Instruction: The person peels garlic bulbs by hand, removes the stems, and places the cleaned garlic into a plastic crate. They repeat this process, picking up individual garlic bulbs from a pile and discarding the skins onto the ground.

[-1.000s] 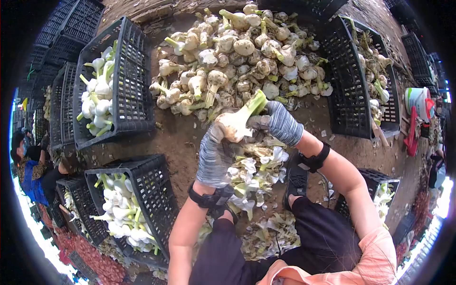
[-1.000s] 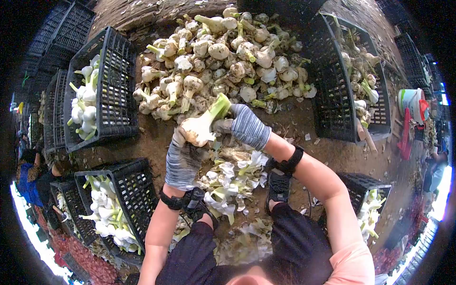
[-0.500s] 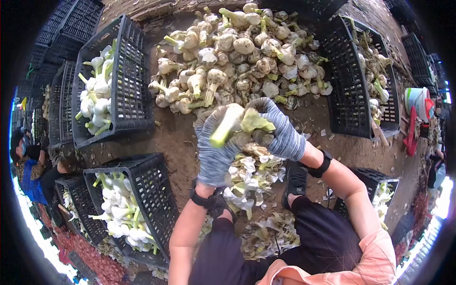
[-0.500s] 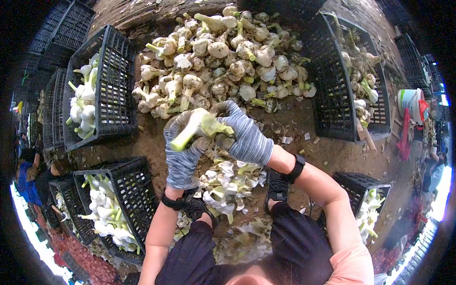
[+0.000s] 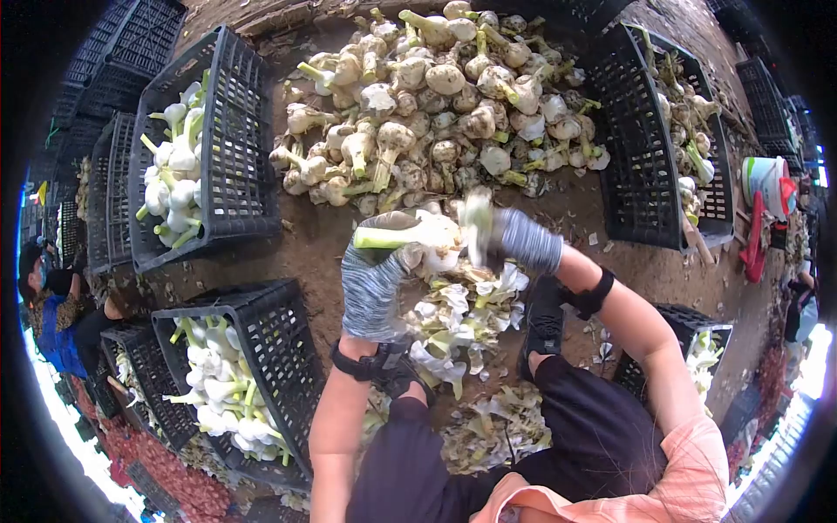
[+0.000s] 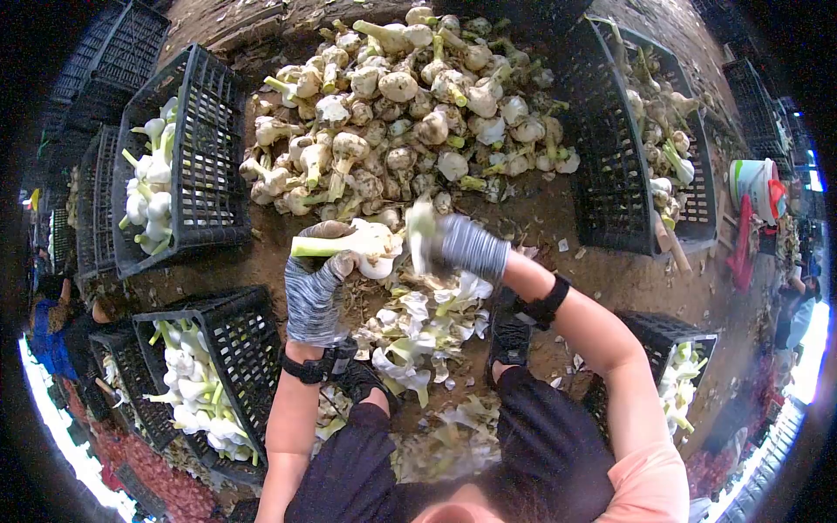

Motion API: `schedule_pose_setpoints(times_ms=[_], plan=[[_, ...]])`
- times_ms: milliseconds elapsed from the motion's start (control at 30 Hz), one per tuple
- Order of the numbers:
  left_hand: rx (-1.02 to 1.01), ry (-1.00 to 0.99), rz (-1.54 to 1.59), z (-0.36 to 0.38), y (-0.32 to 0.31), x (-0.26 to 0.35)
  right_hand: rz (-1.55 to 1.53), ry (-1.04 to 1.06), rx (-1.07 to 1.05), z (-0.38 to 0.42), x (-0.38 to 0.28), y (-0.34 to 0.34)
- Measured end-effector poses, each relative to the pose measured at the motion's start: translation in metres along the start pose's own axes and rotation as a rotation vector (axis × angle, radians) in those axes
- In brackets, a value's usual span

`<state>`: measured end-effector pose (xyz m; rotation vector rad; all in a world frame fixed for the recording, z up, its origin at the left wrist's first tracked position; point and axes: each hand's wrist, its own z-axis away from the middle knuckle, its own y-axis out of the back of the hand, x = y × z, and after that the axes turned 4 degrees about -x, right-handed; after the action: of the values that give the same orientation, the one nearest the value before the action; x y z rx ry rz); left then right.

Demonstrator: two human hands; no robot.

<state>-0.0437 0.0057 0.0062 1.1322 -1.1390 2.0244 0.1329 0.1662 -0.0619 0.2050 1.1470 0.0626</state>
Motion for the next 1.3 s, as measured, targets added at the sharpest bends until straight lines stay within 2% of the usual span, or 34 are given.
schedule_pose_setpoints(times_ms=[33, 100, 133, 167, 233, 300, 400, 600, 667, 700, 733, 767, 833, 900, 1033, 1067, 1100, 1167, 1200, 1233, 1300], plan=[[0.001, -0.001, 0.0, -0.001, 0.001, -0.001, -0.12, -0.148, -0.144, 0.006, 0.002, -0.012], [0.024, -0.024, -0.064, -0.002, 0.003, -0.007, 0.463, -0.089, -0.262, 0.027, -0.027, -0.023], [0.027, -0.021, -0.062, -0.001, 0.003, -0.006, 0.635, -0.124, -0.256, 0.026, -0.017, -0.027], [0.021, 0.019, -0.088, -0.001, 0.001, -0.002, 0.632, -0.126, -0.259, 0.025, -0.02, -0.025], [0.012, 0.062, -0.112, -0.001, -0.002, -0.003, 0.482, -0.196, 0.217, 0.018, -0.039, -0.014], [0.027, -0.006, -0.217, -0.003, -0.003, -0.01, 0.15, -0.079, 0.405, 0.019, -0.067, -0.007], [-0.006, -0.07, -0.288, -0.005, -0.006, -0.013, 0.114, -0.048, 0.456, 0.003, -0.052, -0.014], [-0.027, 0.005, -0.25, -0.002, -0.006, -0.012, -0.473, -0.121, 0.146, 0.008, -0.035, -0.002], [-0.023, 0.052, -0.21, -0.001, -0.007, -0.012, -0.524, -0.128, 0.208, 0.011, -0.038, -0.004], [-0.008, 0.021, -0.244, 0.0, -0.009, -0.012, -0.575, -0.135, 0.268, 0.012, -0.049, -0.005], [0.008, -0.01, -0.279, 0.0, -0.01, -0.012, -0.622, -0.208, 0.239, 0.019, -0.064, -0.003], [0.008, -0.011, -0.279, 0.0, -0.01, -0.013, -0.621, -0.207, 0.238, 0.018, -0.063, -0.009], [0.003, -0.069, -0.314, 0.0, -0.01, -0.016, -0.017, 0.093, 0.389, 0.015, -0.057, -0.019], [-0.027, -0.072, -0.322, 0.0, -0.01, -0.011, -0.1, 0.143, 0.401, 0.015, -0.058, -0.019], [-0.061, -0.081, -0.236, -0.003, -0.003, -0.009, -0.024, 0.171, 0.48, 0.013, -0.043, -0.017], [-0.063, 0.016, -0.15, 0.0, 0.0, -0.009, 0.016, 0.168, 0.396, 0.017, -0.037, -0.018], [-0.061, 0.014, -0.151, -0.001, 0.002, -0.013, 0.056, 0.165, 0.31, 0.019, -0.029, -0.021], [-0.012, 0.125, 0.056, 0.0, 0.006, -0.022, 0.31, 0.323, 0.179, 0.025, -0.005, -0.045], [-0.009, 0.132, 0.135, -0.002, 0.006, -0.023, 0.132, 0.171, -0.187, 0.035, -0.023, -0.044], [-0.005, 0.131, 0.138, -0.003, 0.007, -0.024, 0.045, 0.205, -0.398, 0.041, -0.043, -0.042], [0.073, 0.227, 0.331, -0.005, 0.011, -0.025, -0.308, 0.19, -0.582, 0.051, -0.053, -0.04]])
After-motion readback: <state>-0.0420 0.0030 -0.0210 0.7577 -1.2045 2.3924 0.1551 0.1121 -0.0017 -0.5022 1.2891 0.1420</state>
